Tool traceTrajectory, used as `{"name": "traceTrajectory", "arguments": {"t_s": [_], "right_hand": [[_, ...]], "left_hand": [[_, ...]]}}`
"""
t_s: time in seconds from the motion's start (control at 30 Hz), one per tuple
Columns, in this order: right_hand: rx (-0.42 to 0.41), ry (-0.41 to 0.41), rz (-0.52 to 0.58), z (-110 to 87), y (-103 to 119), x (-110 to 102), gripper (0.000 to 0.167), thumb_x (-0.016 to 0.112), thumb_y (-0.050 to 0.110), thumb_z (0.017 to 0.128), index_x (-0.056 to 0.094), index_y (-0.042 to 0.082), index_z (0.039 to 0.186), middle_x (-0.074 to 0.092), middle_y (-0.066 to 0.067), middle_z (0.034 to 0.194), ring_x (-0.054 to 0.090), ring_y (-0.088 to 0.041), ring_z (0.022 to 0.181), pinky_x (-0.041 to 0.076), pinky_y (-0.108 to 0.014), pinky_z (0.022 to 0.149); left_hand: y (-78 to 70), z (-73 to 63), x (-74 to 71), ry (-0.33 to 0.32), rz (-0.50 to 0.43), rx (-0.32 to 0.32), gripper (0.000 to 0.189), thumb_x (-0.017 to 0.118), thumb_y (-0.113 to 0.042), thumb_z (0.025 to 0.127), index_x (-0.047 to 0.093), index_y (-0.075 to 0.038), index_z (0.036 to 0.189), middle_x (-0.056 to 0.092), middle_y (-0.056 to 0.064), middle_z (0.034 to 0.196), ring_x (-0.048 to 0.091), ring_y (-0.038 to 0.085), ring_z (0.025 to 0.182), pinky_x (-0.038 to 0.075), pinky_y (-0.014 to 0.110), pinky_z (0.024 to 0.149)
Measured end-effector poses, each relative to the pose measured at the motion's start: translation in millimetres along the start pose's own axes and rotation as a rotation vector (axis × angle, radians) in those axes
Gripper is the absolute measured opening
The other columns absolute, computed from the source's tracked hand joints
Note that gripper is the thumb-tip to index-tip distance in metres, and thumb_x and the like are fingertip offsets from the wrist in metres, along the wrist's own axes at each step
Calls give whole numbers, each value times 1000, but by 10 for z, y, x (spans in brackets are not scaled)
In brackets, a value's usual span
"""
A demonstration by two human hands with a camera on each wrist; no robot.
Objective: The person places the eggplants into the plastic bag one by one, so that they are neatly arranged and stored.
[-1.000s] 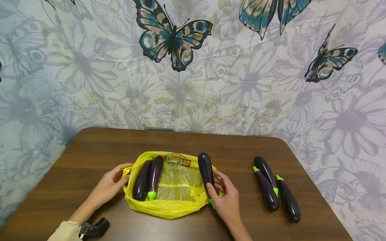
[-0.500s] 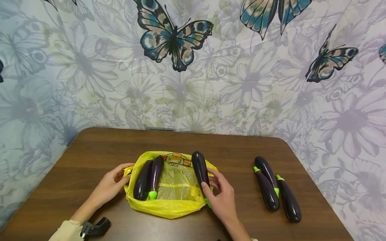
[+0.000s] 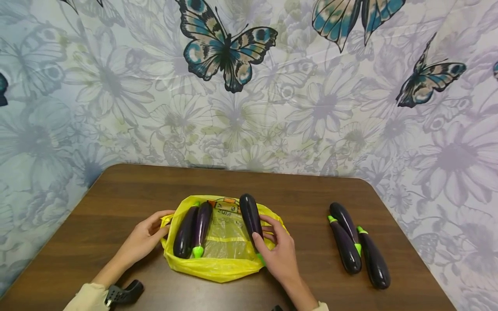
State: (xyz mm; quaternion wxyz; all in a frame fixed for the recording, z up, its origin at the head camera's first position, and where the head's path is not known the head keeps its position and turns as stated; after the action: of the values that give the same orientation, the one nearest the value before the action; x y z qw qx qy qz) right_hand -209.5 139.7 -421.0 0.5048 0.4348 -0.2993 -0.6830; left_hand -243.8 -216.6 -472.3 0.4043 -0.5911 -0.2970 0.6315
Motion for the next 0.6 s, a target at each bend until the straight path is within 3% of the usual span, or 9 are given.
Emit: {"name": "traceTrajectory", "arguments": {"t_s": [0.6], "right_hand": [[-13,43,11,66,101,175,47,76,4,92,62,15,136,64,-7,135,71,-14,105,59,-21,90]], "left_hand": [[4,6,4,2,-11,5,43,65,-12,101,58,-17,143,65,15,136,67,32,120,59,32,91]]}}
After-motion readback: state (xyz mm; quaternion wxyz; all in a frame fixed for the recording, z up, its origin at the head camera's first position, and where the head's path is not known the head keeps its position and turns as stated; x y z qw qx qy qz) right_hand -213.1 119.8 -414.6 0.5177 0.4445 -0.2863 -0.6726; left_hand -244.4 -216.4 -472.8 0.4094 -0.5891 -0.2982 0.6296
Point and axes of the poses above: each hand's wrist, its own z-axis towards the middle knuckle, its own x-axis out of the palm, y = z × x, the point moved 9 cm from there along z, towards the middle knuckle
